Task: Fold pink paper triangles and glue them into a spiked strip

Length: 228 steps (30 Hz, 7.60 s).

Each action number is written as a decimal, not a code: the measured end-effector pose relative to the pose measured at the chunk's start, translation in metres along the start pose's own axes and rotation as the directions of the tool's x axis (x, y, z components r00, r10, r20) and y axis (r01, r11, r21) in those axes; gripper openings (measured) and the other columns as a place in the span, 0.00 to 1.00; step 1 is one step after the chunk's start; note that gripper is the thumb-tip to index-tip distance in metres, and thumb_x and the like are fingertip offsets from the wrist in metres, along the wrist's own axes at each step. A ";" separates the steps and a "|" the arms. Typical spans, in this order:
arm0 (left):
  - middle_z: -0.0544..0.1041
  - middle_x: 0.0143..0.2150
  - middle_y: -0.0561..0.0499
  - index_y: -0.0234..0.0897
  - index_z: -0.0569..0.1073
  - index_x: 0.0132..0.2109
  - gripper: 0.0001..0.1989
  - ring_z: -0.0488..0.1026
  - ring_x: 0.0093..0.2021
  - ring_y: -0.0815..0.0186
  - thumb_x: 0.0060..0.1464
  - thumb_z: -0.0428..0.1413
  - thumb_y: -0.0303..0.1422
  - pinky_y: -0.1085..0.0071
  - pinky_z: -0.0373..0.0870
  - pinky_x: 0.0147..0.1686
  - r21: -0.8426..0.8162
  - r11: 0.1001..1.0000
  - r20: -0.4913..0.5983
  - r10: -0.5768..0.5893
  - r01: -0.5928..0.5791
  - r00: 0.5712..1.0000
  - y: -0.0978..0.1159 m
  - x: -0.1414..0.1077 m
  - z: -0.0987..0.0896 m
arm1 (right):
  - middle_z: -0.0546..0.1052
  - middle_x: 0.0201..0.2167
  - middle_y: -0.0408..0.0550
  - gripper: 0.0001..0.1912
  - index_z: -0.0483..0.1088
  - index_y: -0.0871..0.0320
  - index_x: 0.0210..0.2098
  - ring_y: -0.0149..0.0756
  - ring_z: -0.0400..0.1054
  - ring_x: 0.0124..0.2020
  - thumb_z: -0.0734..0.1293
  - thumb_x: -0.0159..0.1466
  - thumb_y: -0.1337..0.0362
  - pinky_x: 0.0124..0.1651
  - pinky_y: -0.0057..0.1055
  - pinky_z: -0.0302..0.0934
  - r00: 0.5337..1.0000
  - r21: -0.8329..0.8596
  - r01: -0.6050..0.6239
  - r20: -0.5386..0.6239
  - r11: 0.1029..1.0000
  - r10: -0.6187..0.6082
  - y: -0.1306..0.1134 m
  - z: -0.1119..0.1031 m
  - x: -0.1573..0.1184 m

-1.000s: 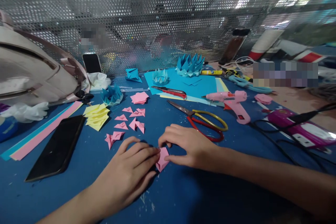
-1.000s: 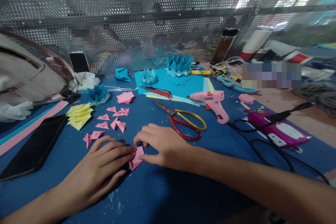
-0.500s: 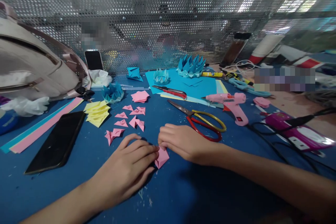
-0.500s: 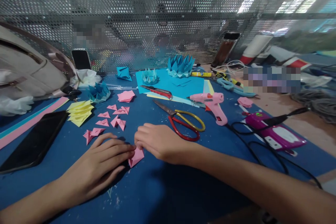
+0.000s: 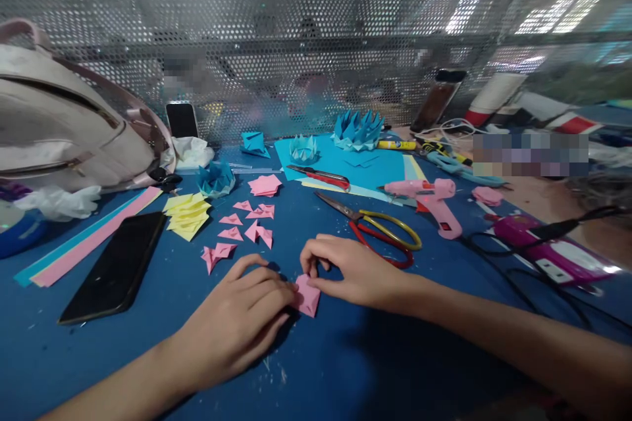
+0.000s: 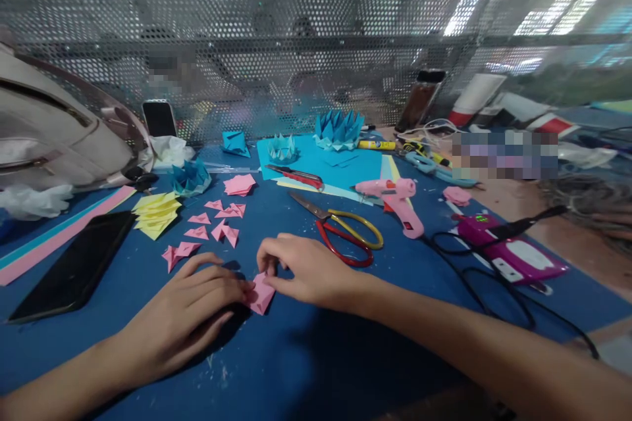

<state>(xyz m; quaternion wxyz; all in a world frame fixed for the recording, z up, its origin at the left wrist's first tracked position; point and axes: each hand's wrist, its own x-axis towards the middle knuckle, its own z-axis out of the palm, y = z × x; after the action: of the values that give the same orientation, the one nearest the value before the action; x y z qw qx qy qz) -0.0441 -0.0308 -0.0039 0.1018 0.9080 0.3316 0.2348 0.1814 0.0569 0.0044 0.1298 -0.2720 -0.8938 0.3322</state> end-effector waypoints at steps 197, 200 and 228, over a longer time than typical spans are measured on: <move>0.74 0.40 0.54 0.41 0.68 0.39 0.08 0.70 0.43 0.60 0.56 0.61 0.29 0.61 0.57 0.44 -0.154 0.876 -0.046 -0.468 0.457 0.882 0.010 0.024 0.017 | 0.73 0.35 0.43 0.06 0.72 0.57 0.36 0.36 0.64 0.40 0.72 0.63 0.62 0.43 0.31 0.55 1.000 -0.073 0.006 0.006 0.997 -0.005 -0.001 -0.002 -0.005; 0.75 0.34 0.57 0.41 0.68 0.37 0.06 0.69 0.37 0.62 0.59 0.59 0.29 0.61 0.56 0.43 -0.170 0.874 -0.031 -0.466 0.455 0.884 0.012 0.024 0.016 | 0.74 0.33 0.43 0.06 0.73 0.58 0.32 0.35 0.64 0.40 0.71 0.63 0.63 0.43 0.30 0.55 0.998 -0.057 0.047 0.032 0.997 -0.045 -0.004 -0.004 -0.005; 0.77 0.34 0.53 0.40 0.74 0.38 0.13 0.66 0.35 0.64 0.67 0.47 0.26 0.58 0.54 0.45 0.223 0.966 -0.099 -0.115 0.134 0.988 0.013 0.009 0.014 | 0.73 0.33 0.47 0.14 0.71 0.59 0.33 0.35 0.61 0.34 0.59 0.72 0.63 0.35 0.32 0.51 0.824 -0.488 0.553 0.199 0.676 -0.530 0.008 -0.014 -0.006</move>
<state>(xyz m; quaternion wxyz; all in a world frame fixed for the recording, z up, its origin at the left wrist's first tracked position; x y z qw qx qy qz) -0.0241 -0.0349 -0.0082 -0.0033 0.8802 0.4169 0.2269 0.1953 0.0651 0.0090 0.1244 -0.0129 -0.9918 0.0271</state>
